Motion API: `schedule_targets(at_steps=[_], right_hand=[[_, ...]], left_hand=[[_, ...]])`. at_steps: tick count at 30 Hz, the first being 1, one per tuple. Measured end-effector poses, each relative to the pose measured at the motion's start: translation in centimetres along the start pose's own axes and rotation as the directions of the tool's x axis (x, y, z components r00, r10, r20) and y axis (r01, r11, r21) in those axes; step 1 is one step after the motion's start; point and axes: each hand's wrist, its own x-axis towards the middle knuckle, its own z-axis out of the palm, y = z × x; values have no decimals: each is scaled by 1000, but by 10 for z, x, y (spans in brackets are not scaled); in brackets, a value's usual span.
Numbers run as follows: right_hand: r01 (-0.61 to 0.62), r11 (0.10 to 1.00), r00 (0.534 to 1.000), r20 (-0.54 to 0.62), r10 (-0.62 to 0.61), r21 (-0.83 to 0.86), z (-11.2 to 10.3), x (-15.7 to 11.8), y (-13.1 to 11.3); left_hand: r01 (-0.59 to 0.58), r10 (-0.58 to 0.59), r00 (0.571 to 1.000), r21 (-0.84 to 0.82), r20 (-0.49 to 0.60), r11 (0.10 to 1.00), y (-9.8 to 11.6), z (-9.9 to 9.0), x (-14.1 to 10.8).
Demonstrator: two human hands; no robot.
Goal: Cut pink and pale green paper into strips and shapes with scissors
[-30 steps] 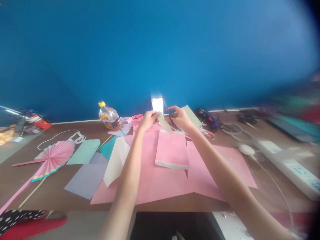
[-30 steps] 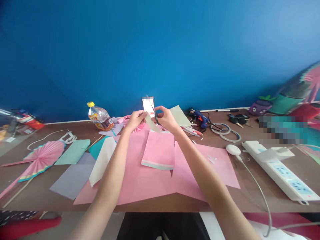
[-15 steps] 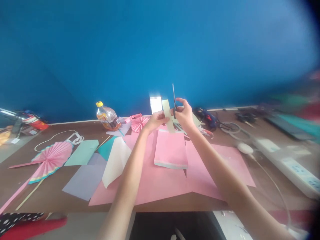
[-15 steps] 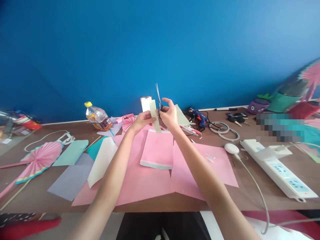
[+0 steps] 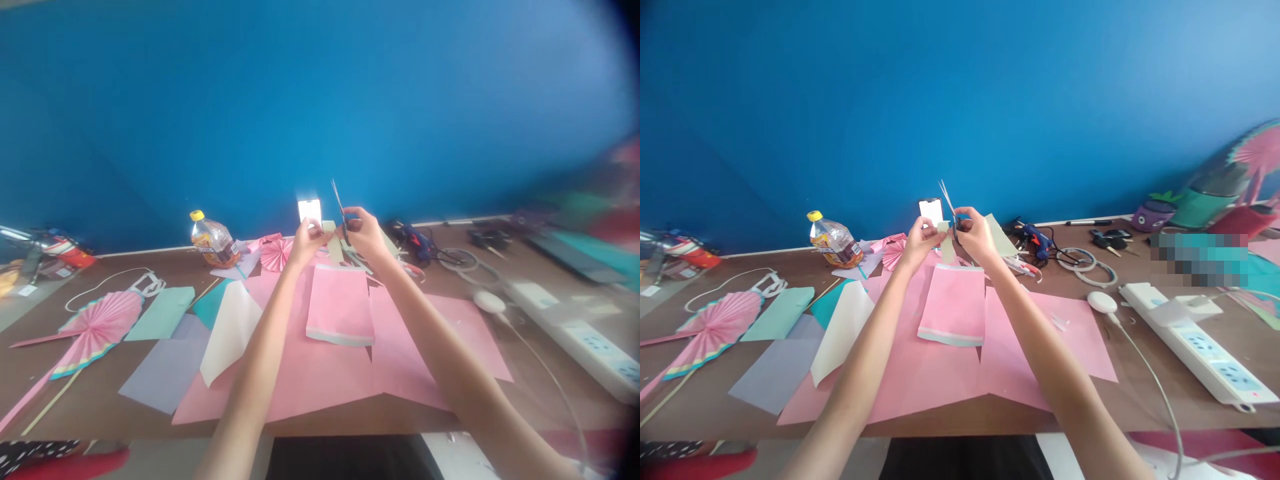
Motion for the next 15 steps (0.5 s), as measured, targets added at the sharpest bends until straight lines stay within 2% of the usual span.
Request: schedule_targets(at_steps=[2,5,8,11,15], right_hand=[[-28,999,1000,-3,29,37,-1,1,0],[-97,977,995,-16,101,192,-1,3,0],[-163,916,985,0,175,366,1,4,-2],[-254,862,963,32,268,439,6,1,-9],[-369,808,922,72,380,458,12,-3,-13]], left_hand=[[11,-11,1000,-1,-26,1000,0,1,1],[61,-73,991,-107,-112,992,-1,5,2],[101,-114,992,-214,-50,971,1,10,0],[85,-81,996,-285,29,955,6,16,-4],[119,-126,992,-315,-3,942,12,20,-6]])
